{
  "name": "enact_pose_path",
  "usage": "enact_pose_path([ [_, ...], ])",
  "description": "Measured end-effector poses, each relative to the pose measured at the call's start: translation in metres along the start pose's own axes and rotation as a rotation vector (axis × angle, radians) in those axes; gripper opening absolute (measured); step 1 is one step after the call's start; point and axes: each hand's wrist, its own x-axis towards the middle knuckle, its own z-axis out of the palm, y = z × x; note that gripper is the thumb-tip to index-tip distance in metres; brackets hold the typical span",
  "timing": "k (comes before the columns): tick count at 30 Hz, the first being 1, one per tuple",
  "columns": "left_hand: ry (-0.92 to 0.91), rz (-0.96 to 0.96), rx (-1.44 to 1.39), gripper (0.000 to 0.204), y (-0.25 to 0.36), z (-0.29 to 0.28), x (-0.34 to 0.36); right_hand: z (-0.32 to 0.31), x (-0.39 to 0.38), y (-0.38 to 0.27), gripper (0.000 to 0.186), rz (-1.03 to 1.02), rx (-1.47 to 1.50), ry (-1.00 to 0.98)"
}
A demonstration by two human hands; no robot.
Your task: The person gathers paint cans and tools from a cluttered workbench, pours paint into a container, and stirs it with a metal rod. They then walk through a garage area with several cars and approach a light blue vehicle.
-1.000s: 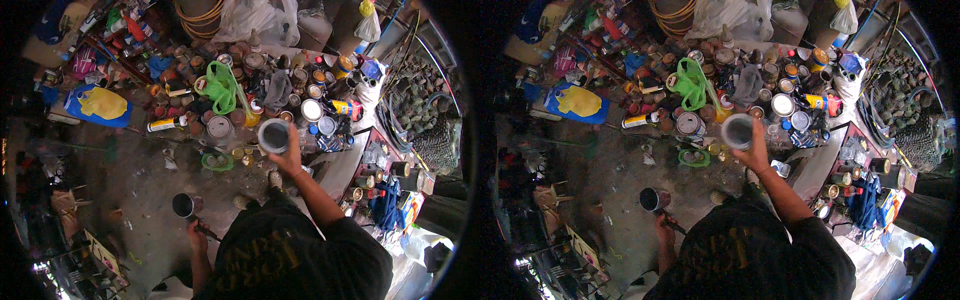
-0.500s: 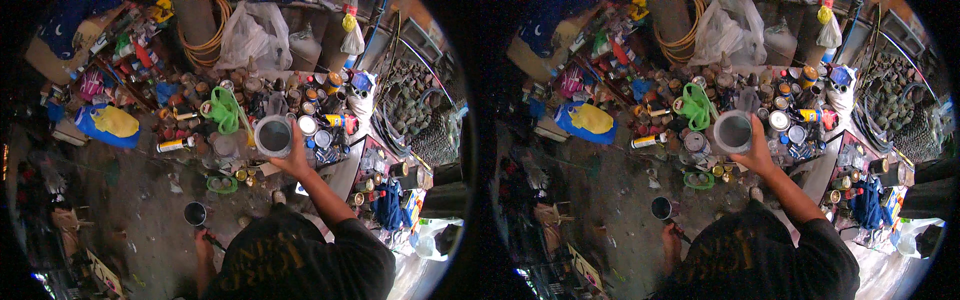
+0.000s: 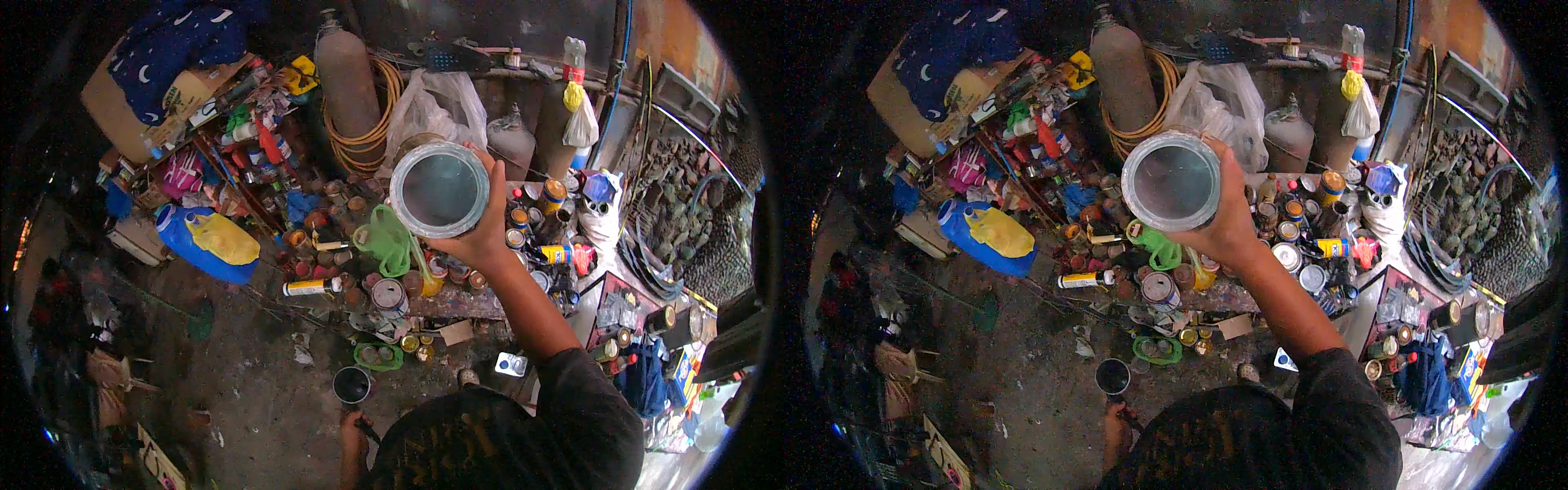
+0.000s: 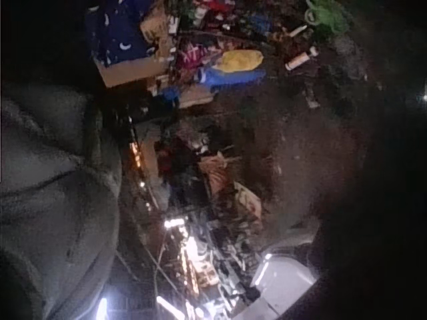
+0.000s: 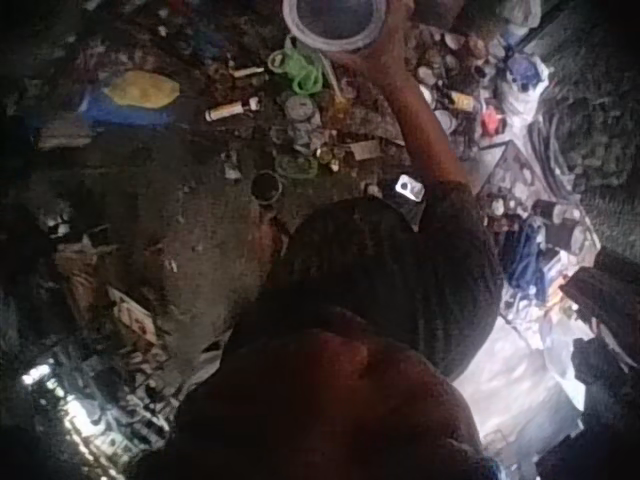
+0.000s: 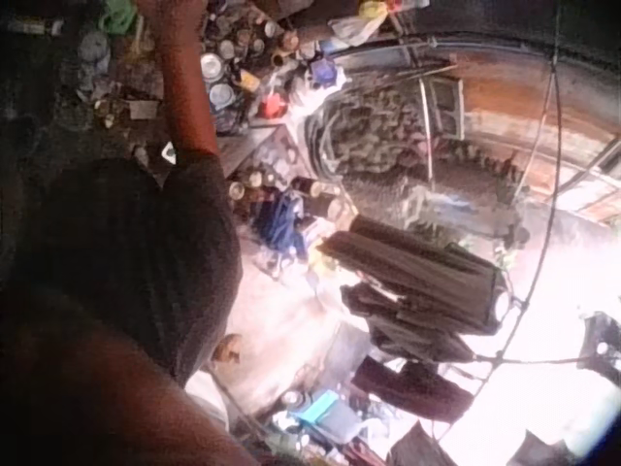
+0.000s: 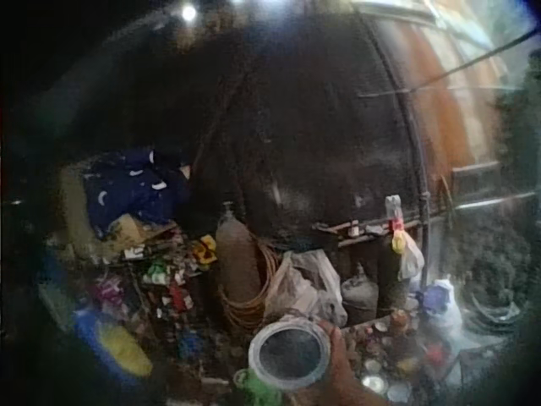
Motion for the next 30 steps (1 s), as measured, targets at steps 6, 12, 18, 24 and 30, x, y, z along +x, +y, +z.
enact_pose_path([
  [6,-0.080,0.114,-0.029,0.018,0.004,0.005,-0.004,0.030,-0.020,-0.007,0.139,-0.025,0.140,0.072],
  [12,0.039,0.087,-0.084,0.020,0.025,0.040,-0.017,0.000,-0.131,-0.053,0.134,0.669,0.459,-0.620],
  [18,-0.037,0.108,0.045,0.030,0.015,0.034,-0.009,0.001,-0.180,-0.033,0.126,0.717,0.241,-0.675],
  [24,-0.117,0.133,0.174,0.076,0.018,0.055,-0.008,-0.013,-0.185,-0.033,0.124,0.728,0.336,-0.716],
  [30,-0.134,0.104,0.324,0.086,0.033,0.067,-0.013,-0.009,-0.162,-0.053,0.122,0.552,0.171,-0.890],
])
